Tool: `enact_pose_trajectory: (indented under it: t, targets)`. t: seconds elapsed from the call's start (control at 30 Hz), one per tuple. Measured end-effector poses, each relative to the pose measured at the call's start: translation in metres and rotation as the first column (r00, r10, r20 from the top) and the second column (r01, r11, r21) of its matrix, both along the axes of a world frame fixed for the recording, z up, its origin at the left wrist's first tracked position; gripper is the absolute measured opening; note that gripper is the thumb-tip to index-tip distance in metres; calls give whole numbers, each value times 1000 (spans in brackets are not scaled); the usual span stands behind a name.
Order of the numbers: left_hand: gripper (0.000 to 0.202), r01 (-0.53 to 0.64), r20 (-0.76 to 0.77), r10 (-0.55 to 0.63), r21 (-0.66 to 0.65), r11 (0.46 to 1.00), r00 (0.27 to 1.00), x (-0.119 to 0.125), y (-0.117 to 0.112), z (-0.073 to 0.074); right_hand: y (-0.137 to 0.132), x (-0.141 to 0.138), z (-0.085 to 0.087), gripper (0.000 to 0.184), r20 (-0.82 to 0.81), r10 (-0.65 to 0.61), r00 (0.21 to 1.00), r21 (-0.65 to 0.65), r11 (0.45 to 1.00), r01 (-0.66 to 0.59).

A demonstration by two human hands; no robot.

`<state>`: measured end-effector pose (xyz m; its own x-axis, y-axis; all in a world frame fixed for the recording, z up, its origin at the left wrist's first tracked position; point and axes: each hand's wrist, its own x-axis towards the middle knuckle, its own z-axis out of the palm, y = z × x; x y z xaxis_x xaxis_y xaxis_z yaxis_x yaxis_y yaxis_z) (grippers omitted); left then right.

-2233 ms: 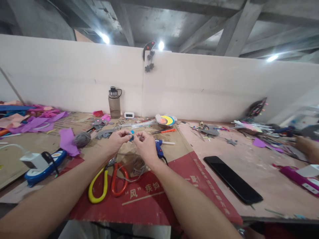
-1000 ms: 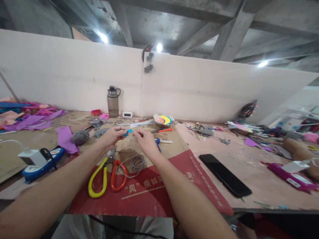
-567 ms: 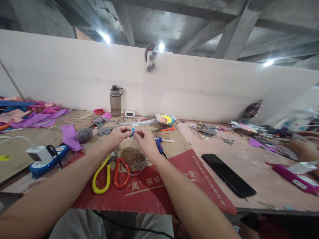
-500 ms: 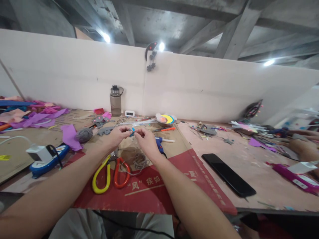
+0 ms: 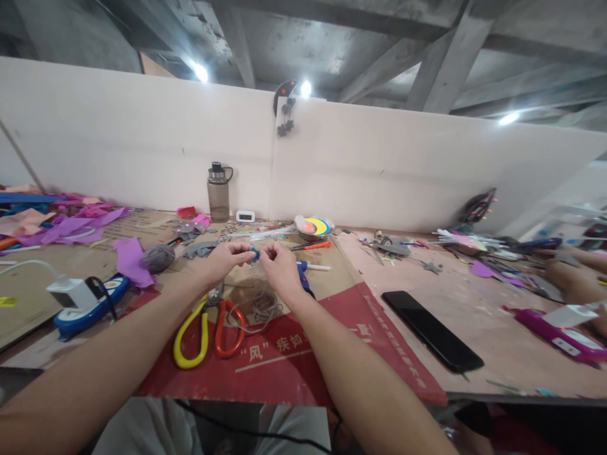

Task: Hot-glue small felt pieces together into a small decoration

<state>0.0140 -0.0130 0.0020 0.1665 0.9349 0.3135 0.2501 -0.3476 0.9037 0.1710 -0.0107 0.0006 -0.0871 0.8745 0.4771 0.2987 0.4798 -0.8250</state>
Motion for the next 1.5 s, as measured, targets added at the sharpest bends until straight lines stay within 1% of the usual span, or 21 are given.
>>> enact_pose_trajectory:
  t: [0.1, 0.2, 0.3, 0.43, 0.53, 0.63, 0.73, 0.87, 0.97, 1.1, 1.17, 1.27, 1.4, 1.5]
  targets:
    - [32, 11, 54, -8, -54, 998, 999, 0, 0, 0, 1, 1, 0, 14, 26, -28, 999, 11, 1000, 28]
    - [31, -29, 42, 31, -43, 999, 999, 0, 0, 2, 0, 2, 0, 13, 75, -38, 996, 58, 998, 33]
    - [25, -67, -37, 69, 65, 996, 997, 0, -2, 6, -3, 2, 1, 10, 163, -50, 985, 145, 989, 26]
    - [17, -86, -208, 135, 226, 970, 969, -1, -6, 11, -4, 1, 1, 9, 301, -103, 948, 271, 962, 18]
    - [16, -89, -264, 168, 286, 954, 950, -1, -7, 11, -3, 2, -1, 7, 387, -158, 908, 359, 933, 9]
    - [15, -64, -291, 156, 301, 951, 944, -2, -7, 11, -2, 3, -2, 10, 458, -197, 867, 426, 905, -19]
    - [15, -68, -320, 175, 319, 945, 931, -3, -6, 11, -2, 4, -2, 14, 475, -182, 861, 430, 901, -47]
    - [16, -121, -306, 241, 361, 924, 921, -6, -4, 12, -4, 4, 0, 14, 370, -90, 925, 318, 948, -35]
    - [16, -135, -279, 238, 343, 930, 930, -6, -4, 13, -6, 3, 2, 14, 309, -28, 951, 265, 962, -58]
    - [16, -140, -252, 214, 283, 949, 944, -4, -8, 13, -8, 4, 3, 15, 277, -8, 961, 279, 958, -72]
    - [17, -133, -232, 187, 231, 964, 954, -2, -8, 13, -8, 4, 3, 15, 273, -7, 962, 283, 956, -74]
    - [20, -86, -149, 107, 142, 986, 983, -1, -7, 10, -9, 5, 4, 15, 276, -19, 961, 286, 956, -63]
    - [27, 8, 37, -11, 65, 998, 999, 2, -4, 7, -8, 6, 4, 13, 285, -27, 958, 293, 954, -60]
    - [25, 34, 72, -37, 43, 999, 997, 3, -5, 7, -7, 6, 4, 12, 286, -41, 957, 293, 955, -47]
